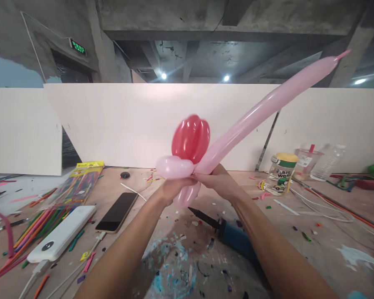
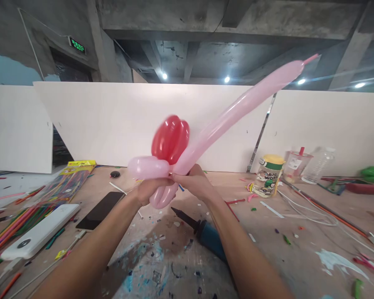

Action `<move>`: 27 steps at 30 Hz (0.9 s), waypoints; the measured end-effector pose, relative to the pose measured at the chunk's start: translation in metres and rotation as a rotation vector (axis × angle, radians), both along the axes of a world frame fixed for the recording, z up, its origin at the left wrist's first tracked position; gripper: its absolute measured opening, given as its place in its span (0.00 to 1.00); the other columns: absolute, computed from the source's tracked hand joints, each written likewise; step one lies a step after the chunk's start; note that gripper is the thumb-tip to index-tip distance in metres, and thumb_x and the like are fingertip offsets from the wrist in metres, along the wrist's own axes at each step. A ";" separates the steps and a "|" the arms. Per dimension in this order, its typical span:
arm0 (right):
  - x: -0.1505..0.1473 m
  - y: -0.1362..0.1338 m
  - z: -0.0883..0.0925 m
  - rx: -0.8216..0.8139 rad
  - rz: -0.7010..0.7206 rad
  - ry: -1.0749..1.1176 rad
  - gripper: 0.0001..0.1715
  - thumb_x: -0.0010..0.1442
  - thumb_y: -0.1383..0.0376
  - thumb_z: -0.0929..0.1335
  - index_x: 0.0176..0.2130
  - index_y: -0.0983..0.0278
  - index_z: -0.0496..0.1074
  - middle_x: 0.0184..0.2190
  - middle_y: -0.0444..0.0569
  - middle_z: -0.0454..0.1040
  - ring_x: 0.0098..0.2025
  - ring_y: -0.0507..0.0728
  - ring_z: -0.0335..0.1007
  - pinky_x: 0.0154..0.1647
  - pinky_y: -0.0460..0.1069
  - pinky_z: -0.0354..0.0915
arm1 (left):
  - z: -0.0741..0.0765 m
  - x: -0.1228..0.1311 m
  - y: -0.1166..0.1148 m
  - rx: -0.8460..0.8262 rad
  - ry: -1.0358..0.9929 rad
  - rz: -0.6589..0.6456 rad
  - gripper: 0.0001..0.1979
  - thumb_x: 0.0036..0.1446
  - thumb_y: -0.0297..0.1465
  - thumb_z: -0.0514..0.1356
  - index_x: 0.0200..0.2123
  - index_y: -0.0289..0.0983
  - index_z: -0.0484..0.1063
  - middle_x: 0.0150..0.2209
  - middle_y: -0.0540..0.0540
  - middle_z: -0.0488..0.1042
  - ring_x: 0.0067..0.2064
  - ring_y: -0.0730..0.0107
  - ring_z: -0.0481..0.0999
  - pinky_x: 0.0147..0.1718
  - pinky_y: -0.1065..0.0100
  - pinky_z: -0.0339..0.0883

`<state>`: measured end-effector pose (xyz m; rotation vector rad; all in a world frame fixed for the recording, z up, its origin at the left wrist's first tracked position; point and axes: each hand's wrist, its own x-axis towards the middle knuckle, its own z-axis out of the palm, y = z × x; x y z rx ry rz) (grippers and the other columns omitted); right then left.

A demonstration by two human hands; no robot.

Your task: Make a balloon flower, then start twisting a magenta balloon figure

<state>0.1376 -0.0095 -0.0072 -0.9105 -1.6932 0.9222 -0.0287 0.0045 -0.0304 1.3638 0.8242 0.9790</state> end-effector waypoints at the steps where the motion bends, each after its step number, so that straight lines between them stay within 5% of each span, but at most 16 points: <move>1: 0.003 -0.003 0.003 0.002 0.075 -0.017 0.05 0.50 0.64 0.70 0.28 0.64 0.70 0.22 0.43 0.68 0.27 0.53 0.63 0.25 0.48 0.59 | 0.000 0.001 0.000 -0.099 -0.076 -0.095 0.14 0.39 0.30 0.64 0.34 0.33 0.73 0.28 0.44 0.76 0.31 0.59 0.75 0.32 0.61 0.67; 5: 0.014 -0.001 0.005 0.007 0.324 -0.035 0.07 0.51 0.63 0.72 0.31 0.63 0.73 0.29 0.46 0.72 0.37 0.57 0.68 0.36 0.51 0.65 | -0.004 0.007 0.001 -0.293 -0.269 -0.367 0.17 0.40 0.31 0.65 0.36 0.31 0.72 0.25 0.43 0.75 0.25 0.64 0.74 0.29 0.61 0.68; 12: 0.018 0.012 -0.007 -0.087 0.411 0.191 0.18 0.50 0.64 0.72 0.43 0.60 0.73 0.32 0.45 0.73 0.33 0.55 0.67 0.35 0.51 0.64 | -0.010 0.007 0.005 -0.304 -0.310 -0.452 0.22 0.44 0.34 0.65 0.42 0.30 0.70 0.29 0.41 0.76 0.25 0.64 0.74 0.27 0.62 0.67; 18: -0.001 0.014 -0.016 -0.069 0.274 0.339 0.07 0.45 0.71 0.67 0.29 0.63 0.71 0.26 0.44 0.69 0.29 0.53 0.64 0.28 0.48 0.61 | -0.009 0.009 0.004 -0.207 -0.236 -0.233 0.16 0.43 0.30 0.67 0.37 0.33 0.71 0.27 0.45 0.74 0.27 0.65 0.74 0.30 0.61 0.67; 24: -0.016 0.010 -0.018 -0.021 0.017 0.364 0.21 0.50 0.63 0.70 0.46 0.60 0.70 0.42 0.49 0.74 0.40 0.59 0.69 0.37 0.53 0.67 | -0.006 0.019 -0.003 -0.094 -0.153 -0.028 0.17 0.40 0.30 0.69 0.36 0.33 0.72 0.28 0.44 0.75 0.31 0.61 0.75 0.34 0.61 0.68; 27: -0.013 0.007 -0.013 -0.007 0.067 0.344 0.22 0.55 0.56 0.69 0.48 0.60 0.70 0.45 0.51 0.74 0.43 0.60 0.70 0.42 0.54 0.67 | -0.003 0.019 -0.005 -0.123 -0.196 -0.065 0.17 0.40 0.31 0.69 0.35 0.33 0.72 0.26 0.44 0.74 0.29 0.62 0.75 0.32 0.62 0.68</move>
